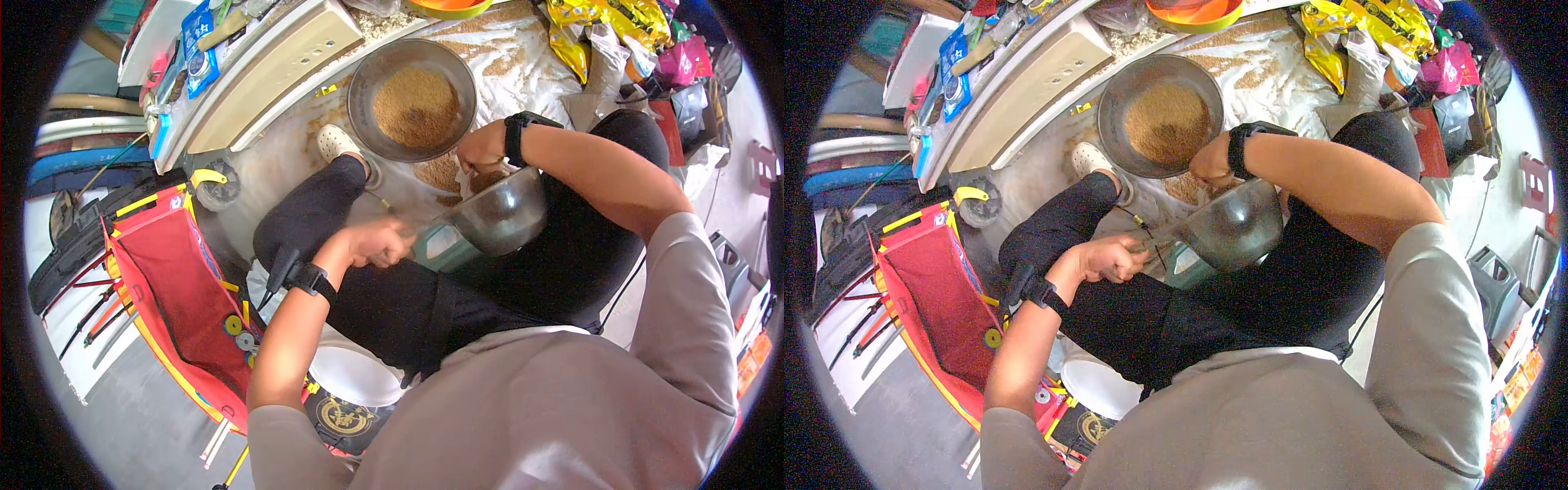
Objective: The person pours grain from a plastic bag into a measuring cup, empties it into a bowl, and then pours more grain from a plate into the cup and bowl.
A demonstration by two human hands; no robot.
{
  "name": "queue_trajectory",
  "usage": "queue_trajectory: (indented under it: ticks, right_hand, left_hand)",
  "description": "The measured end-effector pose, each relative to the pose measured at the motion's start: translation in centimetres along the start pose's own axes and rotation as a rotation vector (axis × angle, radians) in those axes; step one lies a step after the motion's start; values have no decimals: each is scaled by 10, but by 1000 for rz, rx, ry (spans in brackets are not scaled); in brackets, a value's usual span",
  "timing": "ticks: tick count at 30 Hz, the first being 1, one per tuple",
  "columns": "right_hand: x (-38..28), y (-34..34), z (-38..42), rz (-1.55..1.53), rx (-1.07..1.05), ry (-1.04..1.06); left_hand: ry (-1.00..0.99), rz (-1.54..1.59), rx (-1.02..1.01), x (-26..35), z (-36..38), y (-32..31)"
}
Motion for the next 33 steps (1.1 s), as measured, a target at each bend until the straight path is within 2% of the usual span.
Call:
queue_trajectory:
  ticks: [2, 4, 5, 8, 10, 13, 16, 18, 20, 22, 24, 26, 28, 29, 31, 32, 33]
  right_hand:
    - [14, -15, -9, 9, -1, 15]
    - [19, -19, -17, 79, 164, 125]
    - [19, -20, -17, 78, 163, 126]
    - [21, -19, -14, -59, 143, 50]
    - [21, -24, -17, 92, -31, 8]
    - [-1, -4, 1, 126, -64, -74]
    - [-4, 1, 4, 85, -35, -55]
    - [2, -5, -2, 96, -48, -89]
    - [12, -18, -11, 106, -64, -116]
    - [21, -26, -15, 30, -18, -67]
    - [4, -5, -3, 56, -43, -34]
    - [-7, 1, 6, 74, -66, -10]
    - [-9, 4, 8, -135, -37, -16]
    - [-7, 3, 8, -138, -33, -10]
    - [-11, 4, 8, -77, -7, 146]
    - [-18, 6, 13, -51, -74, -44]
    - [-24, 9, 15, -58, -72, -44]
  left_hand:
    - [0, 17, 9, -7, -8, 7]
    - [-2, 33, 20, -8, -11, 11]
    - [4, 16, -20, -7, -11, 10]
    - [20, 0, -90, -6, -12, 11]
    - [33, 0, -124, -8, -12, 10]
    - [36, 13, -95, -5, -9, 7]
    - [12, -3, -44, -3, -8, 10]
    - [11, 5, -160, -4, -11, 7]
    - [11, 2, -119, -4, -11, 6]
    - [10, 2, -74, -4, -10, 8]
    - [9, 23, -196, -3, -9, 4]
    - [-6, 31, -194, 0, -2, -4]
    - [-22, 40, -185, 6, 3, -9]
    - [0, 86, -128, 4, 4, -9]
    - [28, 137, -64, -2, 5, -6]
    - [39, 142, -95, -2, 4, -6]
    - [49, 143, -131, -2, 2, -7]
Point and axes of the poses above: each hand's wrist, its own z-axis away from the middle knuckle, its own y-axis out of the back of the hand, x = y × z, the point moved 5 cm from there along -z, towards the middle knuckle, and after that the axes turned 3 degrees about z, right-handed, at the moved point
